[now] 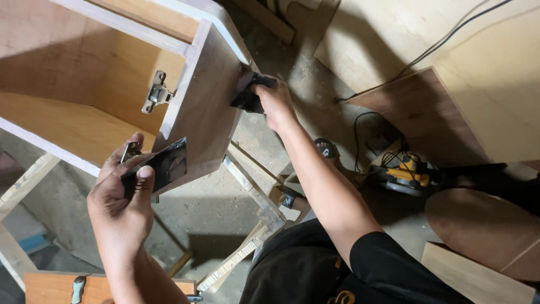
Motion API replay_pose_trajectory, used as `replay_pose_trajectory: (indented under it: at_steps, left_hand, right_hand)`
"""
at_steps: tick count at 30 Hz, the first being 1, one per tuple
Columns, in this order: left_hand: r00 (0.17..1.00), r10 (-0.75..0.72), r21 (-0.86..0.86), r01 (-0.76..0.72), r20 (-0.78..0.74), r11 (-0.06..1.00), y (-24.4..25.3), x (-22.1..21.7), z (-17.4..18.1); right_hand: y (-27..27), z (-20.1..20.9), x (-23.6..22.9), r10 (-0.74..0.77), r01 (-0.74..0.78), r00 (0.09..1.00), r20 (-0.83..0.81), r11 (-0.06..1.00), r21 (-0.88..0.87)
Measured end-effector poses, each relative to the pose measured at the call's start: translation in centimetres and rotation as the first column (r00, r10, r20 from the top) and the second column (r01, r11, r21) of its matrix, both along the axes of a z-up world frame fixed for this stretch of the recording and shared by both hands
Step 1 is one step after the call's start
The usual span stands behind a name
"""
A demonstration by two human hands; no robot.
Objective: The person sands the edges and corners of a wooden cabinet using a small piece of sandpaper held by hand.
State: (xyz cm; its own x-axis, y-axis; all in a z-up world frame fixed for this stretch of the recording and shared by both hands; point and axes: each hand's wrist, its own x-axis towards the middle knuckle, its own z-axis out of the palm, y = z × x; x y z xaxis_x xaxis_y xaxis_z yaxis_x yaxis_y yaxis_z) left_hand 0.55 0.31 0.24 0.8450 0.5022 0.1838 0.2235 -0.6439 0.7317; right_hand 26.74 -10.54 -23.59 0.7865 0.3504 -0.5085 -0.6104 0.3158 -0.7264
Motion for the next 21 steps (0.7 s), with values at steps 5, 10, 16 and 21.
replay_pose_trajectory:
  at_steps: [5,10,16,21]
  left_hand:
    - [0.999,-0.01,-0.007,0.01,0.03,1.0,0.1,-0.2,-0.4]
    - [1.0,0.001,0.01,-0.001,0.007,1.0,0.0,-0.2,-0.1]
    - [1.0,-0.002,0.07,0.002,0.003,0.998,-0.1,-0.4,-0.4]
    - [0.998,0.06,-0.025,-0.06,0.012,0.998,-0.1,-0.7,-0.8]
  right_hand:
    - [-1.0,0.2,-0.8,-0.011,0.008,0.995,0.103,1.0,0.025]
    - [-4.1,-1.3,-0.7,0.062,-0.08,0.946,0.319,0.996,0.042]
    - [-9.6,-4.3,0.3,0.279,-0.205,0.949,0.144,0.898,-0.389]
    - [-9.0,-12.0,0.8,0.212,-0.033,0.772,0.598,0.955,-0.296]
